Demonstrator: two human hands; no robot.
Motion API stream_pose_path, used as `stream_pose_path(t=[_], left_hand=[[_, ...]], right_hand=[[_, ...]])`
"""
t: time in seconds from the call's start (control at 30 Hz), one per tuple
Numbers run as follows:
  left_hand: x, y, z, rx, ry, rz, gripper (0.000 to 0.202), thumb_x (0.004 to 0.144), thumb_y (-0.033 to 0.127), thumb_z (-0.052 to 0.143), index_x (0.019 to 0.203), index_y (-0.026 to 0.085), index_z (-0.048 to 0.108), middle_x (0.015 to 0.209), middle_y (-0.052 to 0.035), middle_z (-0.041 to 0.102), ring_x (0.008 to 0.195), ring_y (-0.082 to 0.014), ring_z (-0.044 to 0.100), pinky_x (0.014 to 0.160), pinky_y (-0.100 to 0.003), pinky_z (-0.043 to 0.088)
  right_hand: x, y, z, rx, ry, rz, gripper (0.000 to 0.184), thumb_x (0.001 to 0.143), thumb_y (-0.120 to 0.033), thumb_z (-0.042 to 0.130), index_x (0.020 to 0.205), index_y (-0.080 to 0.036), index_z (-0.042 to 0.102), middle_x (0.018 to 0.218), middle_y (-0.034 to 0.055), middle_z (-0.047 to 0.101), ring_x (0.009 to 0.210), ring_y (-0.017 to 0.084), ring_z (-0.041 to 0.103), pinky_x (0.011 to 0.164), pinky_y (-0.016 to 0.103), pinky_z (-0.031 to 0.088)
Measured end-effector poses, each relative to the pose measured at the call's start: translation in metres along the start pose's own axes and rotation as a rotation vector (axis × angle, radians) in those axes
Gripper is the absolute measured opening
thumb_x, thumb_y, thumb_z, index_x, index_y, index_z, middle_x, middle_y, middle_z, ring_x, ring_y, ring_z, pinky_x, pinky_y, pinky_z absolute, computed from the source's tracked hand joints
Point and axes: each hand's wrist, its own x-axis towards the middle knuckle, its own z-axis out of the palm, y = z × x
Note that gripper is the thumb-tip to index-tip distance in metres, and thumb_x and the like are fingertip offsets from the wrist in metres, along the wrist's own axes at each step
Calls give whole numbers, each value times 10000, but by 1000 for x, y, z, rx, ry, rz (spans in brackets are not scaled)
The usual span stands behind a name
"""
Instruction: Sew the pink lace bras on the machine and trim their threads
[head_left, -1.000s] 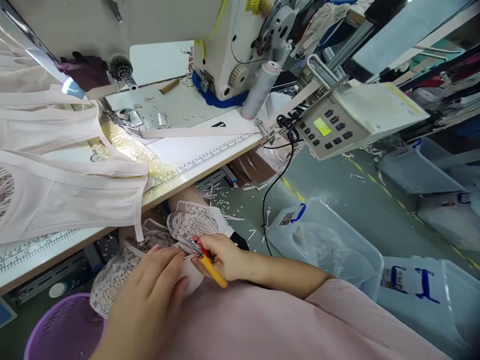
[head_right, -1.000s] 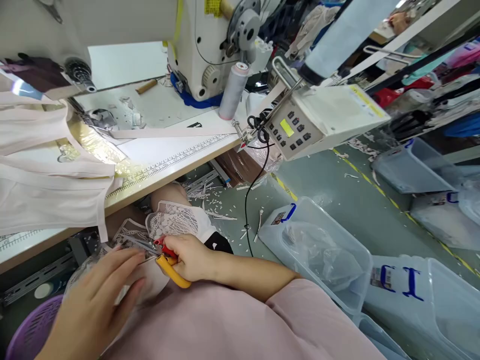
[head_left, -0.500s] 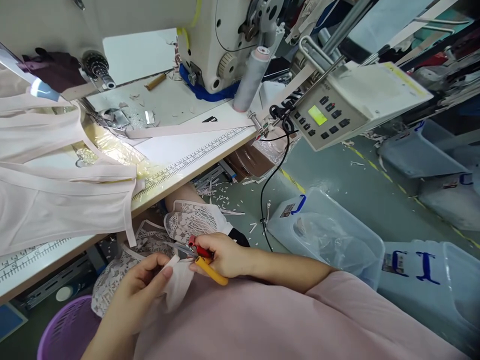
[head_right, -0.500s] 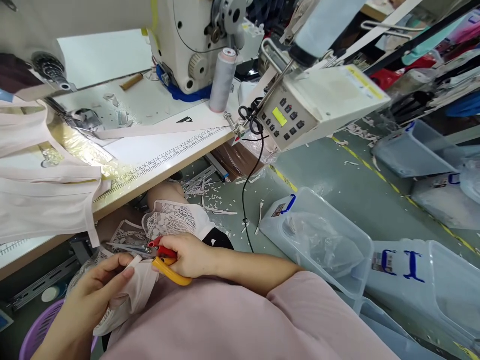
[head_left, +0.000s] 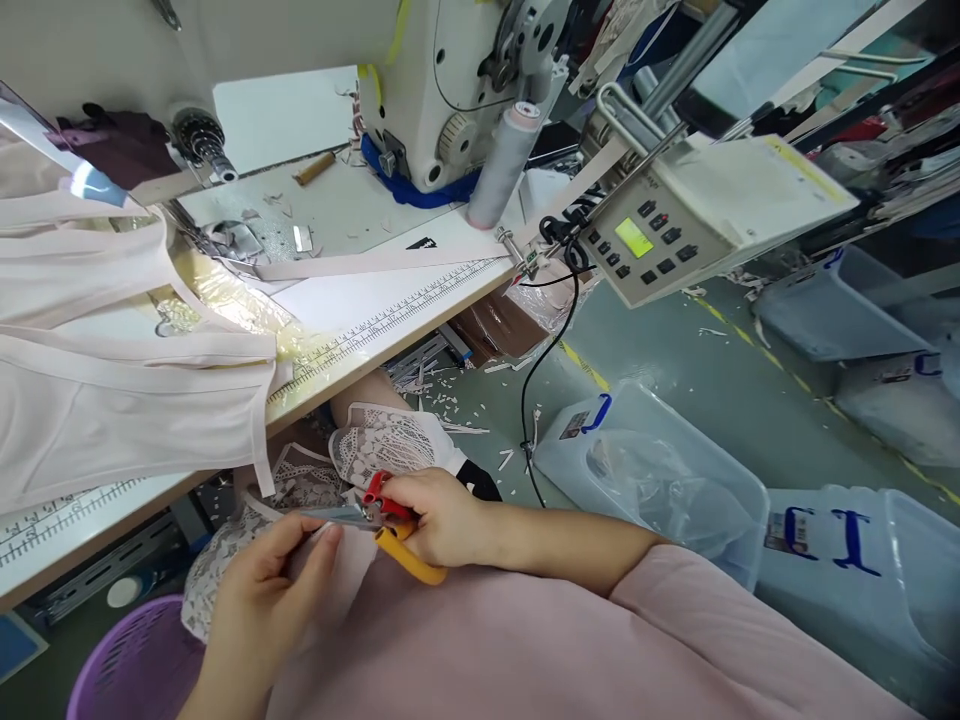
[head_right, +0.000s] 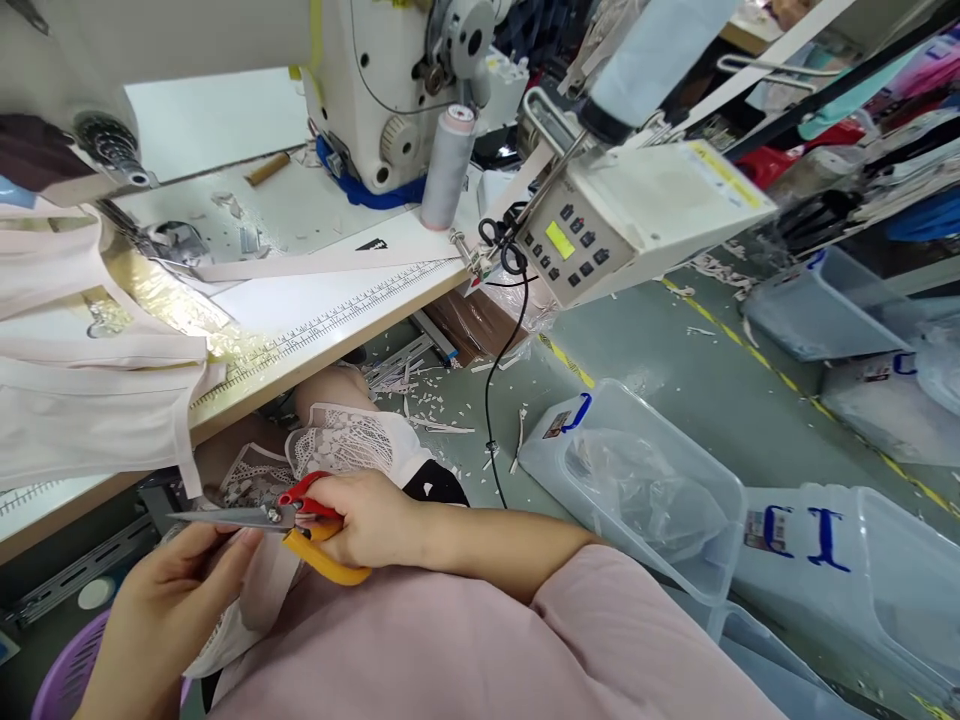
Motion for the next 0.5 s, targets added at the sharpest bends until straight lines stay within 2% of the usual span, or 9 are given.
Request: stream_pose_path(t=[0.07,0.17,0.27,0.37,0.43,0.5], left_hand=[[-1,5,-1,-51,-29,-32,205,654,408,680,683,205,663,593,12,590,559,-125,491,495,-214,348],[-1,11,-1,-273,-172,-232,264,632,435,695,691,181,647,476,46,486,432,-72,360,427,-194,243],[-2,13,2,-429,-260,-363,292,590,424,727,666,165,615,410,88,381,377,-36,247,415,-181,158],[-2,13,4,-465,-272,-351,297,595,424,723,640,156,604,424,87,381,378,-30,241,412,-180,151],[-2,11,6,-454,-271,-311,295,623,435,700,624,155,605,426,85,374,381,-36,256,407,-182,167],[-2,8,7,-442,-264,-282,302,643,447,682,609,159,598,427,83,370,383,-42,264,400,-182,178]], right_hand=[[-1,-7,-3,62,-51,34,201,677,-166,650,673,-192,452,700,-17,581,650,111,533,579,200,410],[-2,-15,-16,193,-218,134,172,803,-284,590,744,-184,463,688,-17,586,613,104,558,544,195,416],[0,-14,-35,0,-405,99,321,825,-464,592,751,-184,455,698,-3,576,605,111,527,542,213,406],[3,-8,-49,-313,-574,25,478,742,-626,627,709,-189,437,692,2,527,581,114,445,519,229,356],[2,-5,-53,-401,-678,30,512,738,-678,594,717,-189,443,688,-1,508,557,110,409,495,225,326],[0,-4,-54,-441,-727,34,529,741,-704,567,732,-187,457,693,-1,510,549,109,401,488,222,315]])
